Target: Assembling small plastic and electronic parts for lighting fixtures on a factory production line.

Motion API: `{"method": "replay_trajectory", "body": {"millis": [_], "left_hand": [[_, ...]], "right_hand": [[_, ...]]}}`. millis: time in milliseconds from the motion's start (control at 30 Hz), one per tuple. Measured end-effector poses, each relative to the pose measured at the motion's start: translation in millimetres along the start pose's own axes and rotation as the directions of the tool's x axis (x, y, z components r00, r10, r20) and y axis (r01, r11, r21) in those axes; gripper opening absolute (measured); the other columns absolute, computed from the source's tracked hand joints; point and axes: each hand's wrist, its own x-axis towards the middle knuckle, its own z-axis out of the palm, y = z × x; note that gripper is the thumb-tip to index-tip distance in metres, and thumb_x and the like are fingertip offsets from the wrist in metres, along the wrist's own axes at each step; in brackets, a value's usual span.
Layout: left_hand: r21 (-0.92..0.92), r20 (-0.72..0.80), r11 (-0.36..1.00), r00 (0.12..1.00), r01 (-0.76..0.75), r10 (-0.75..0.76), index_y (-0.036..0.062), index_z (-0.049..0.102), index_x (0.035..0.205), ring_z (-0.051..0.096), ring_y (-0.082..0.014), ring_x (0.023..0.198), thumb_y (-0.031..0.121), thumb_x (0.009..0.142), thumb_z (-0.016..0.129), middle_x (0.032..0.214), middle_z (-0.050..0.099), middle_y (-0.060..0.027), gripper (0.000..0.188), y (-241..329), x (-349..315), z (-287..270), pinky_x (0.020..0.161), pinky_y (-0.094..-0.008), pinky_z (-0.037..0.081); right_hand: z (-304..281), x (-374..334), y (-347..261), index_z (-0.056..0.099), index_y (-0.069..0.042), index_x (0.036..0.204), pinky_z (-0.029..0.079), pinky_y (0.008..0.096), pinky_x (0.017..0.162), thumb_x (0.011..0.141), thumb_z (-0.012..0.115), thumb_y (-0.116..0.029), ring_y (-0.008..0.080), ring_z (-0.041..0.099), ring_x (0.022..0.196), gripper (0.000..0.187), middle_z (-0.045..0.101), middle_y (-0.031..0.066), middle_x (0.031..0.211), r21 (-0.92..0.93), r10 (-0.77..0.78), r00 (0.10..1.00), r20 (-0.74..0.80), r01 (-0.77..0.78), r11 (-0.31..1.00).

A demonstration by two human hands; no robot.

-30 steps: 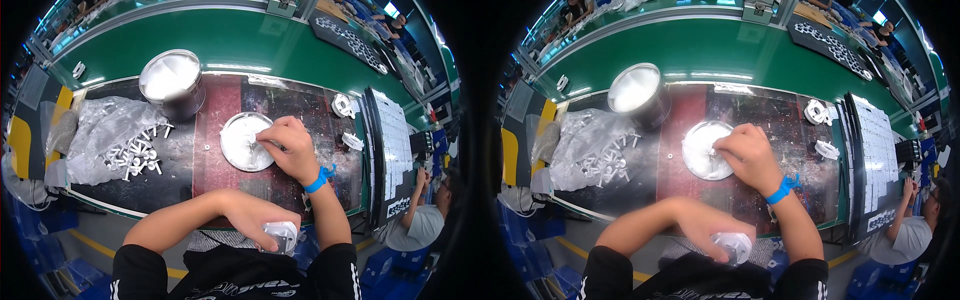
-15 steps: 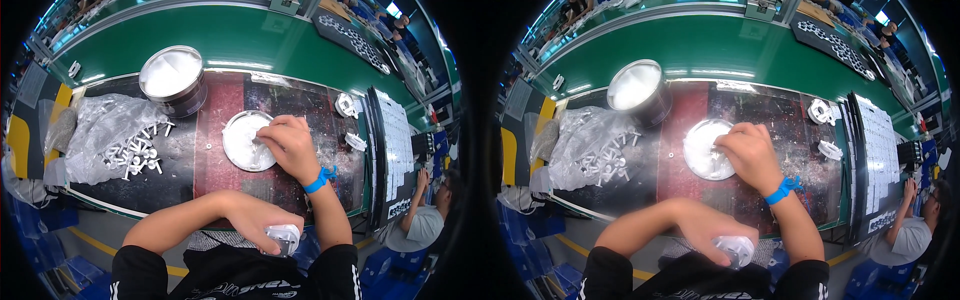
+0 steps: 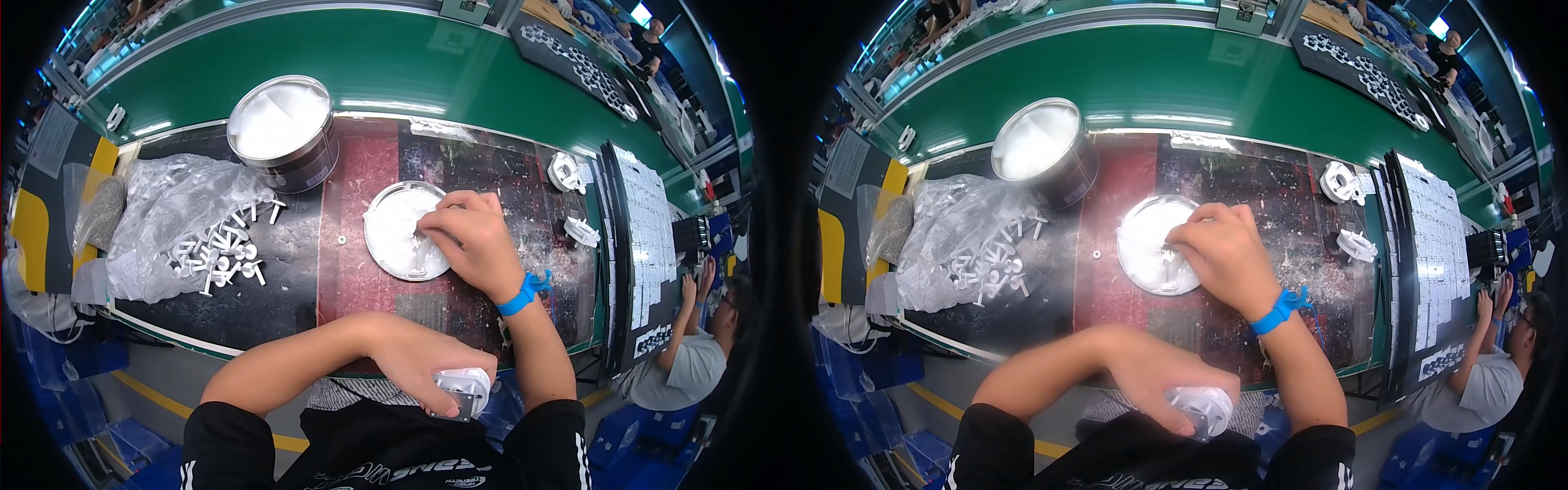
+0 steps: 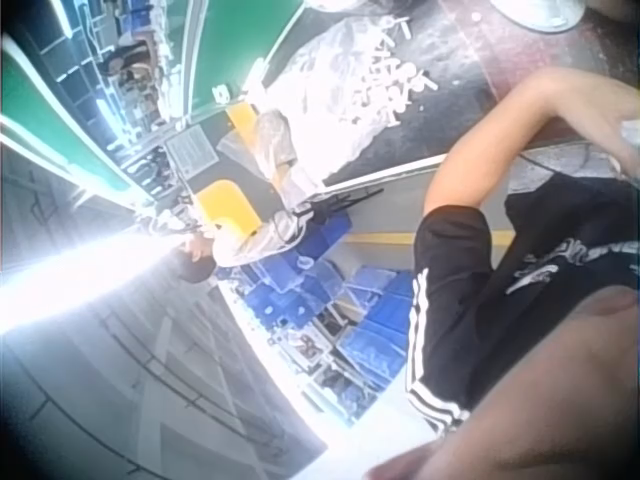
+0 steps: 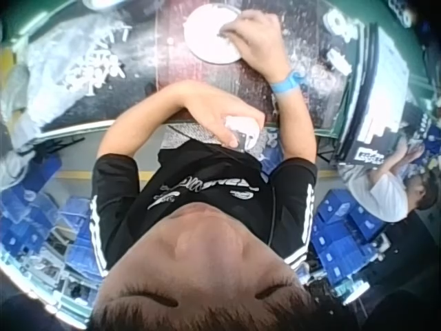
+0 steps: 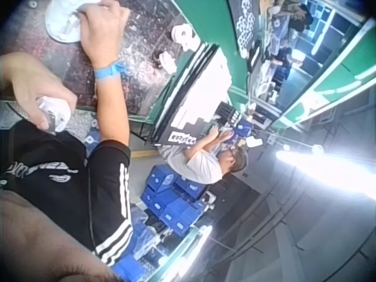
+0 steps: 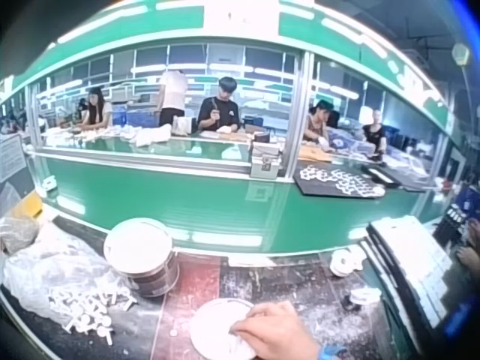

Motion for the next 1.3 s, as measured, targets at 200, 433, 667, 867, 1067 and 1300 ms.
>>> {"method": "replay_trajectory", "body": {"millis": [200,433,667,867,1067,1300], "left_hand": [[0.002,-0.004,1.000,1.000,-0.010,0.010,0.0035,0.046,0.123,0.058,-0.0225,0.095,0.032,0.091,0.066,0.105,0.059,-0.0132,0.047,0,-1,0,0.081,-0.0371,0.047],[0.035,-0.010,0.999,1.000,0.012,-0.012,0.0035,0.046,0.124,0.058,-0.0213,0.098,0.030,0.091,0.067,0.107,0.059,-0.0131,0.047,9,-1,-1,0.083,-0.0368,0.047],[-0.226,-0.540,0.919,0.827,-0.322,0.157,0.0046,0.041,0.128,0.066,-0.0183,0.090,0.022,0.093,0.066,0.108,0.064,-0.0108,0.046,20,-8,2,0.080,-0.0321,0.053],[-0.230,-0.796,0.779,0.574,-0.583,0.195,0.0037,0.036,0.131,0.070,-0.0297,0.093,0.021,0.096,0.058,0.112,0.064,-0.0254,0.045,23,-9,-5,0.082,-0.0407,0.058],[-0.141,-0.920,0.760,0.367,-0.635,0.136,0.0018,0.035,0.130,0.069,-0.0333,0.096,0.020,0.098,0.050,0.116,0.061,-0.0263,0.040,29,-10,-13,0.086,-0.0419,0.059],[-0.197,-0.918,0.817,0.394,-0.542,0.041,0.0006,0.032,0.131,0.069,-0.0323,0.098,0.020,0.100,0.050,0.114,0.061,-0.0234,0.041,33,-7,-9,0.086,-0.0393,0.059]], "right_hand": [[-2,1,-2,0.073,-0.011,0.089,0.038,0.0341,0.080,0.076,0.075,-0.008,0.0197,0.062,0.088,0.014,0.068,0.0024,0.085,0.048,0.071,0.995,-0.075,-0.067,0.997],[-4,-1,0,0.073,-0.009,0.091,0.042,0.0321,0.080,0.078,0.075,-0.005,0.0175,0.063,0.088,0.014,0.069,0.0036,0.089,0.049,0.081,0.995,-0.051,-0.078,0.996],[-15,-4,5,0.056,0.001,0.129,0.051,0.0314,0.090,0.090,0.068,-0.004,0.0173,0.066,0.095,0.041,0.069,0.0075,0.099,0.905,0.531,0.844,0.071,-0.278,0.322],[-18,-10,11,0.057,-0.004,0.121,0.052,0.0276,0.084,0.091,0.068,-0.007,0.0154,0.065,0.098,0.032,0.068,0.0082,0.104,0.985,0.563,0.812,0.151,-0.169,-0.022],[-24,-12,13,0.053,-0.007,0.117,0.049,0.0217,0.075,0.092,0.069,-0.010,0.0126,0.064,0.094,0.030,0.068,0.0077,0.099,0.988,0.553,0.820,0.149,-0.139,-0.060],[-27,-13,4,0.053,-0.001,0.115,0.054,0.0319,0.090,0.090,0.068,-0.005,0.0184,0.066,0.103,0.029,0.070,0.0164,0.105,0.978,0.547,0.837,0.027,-0.135,0.159]]}}
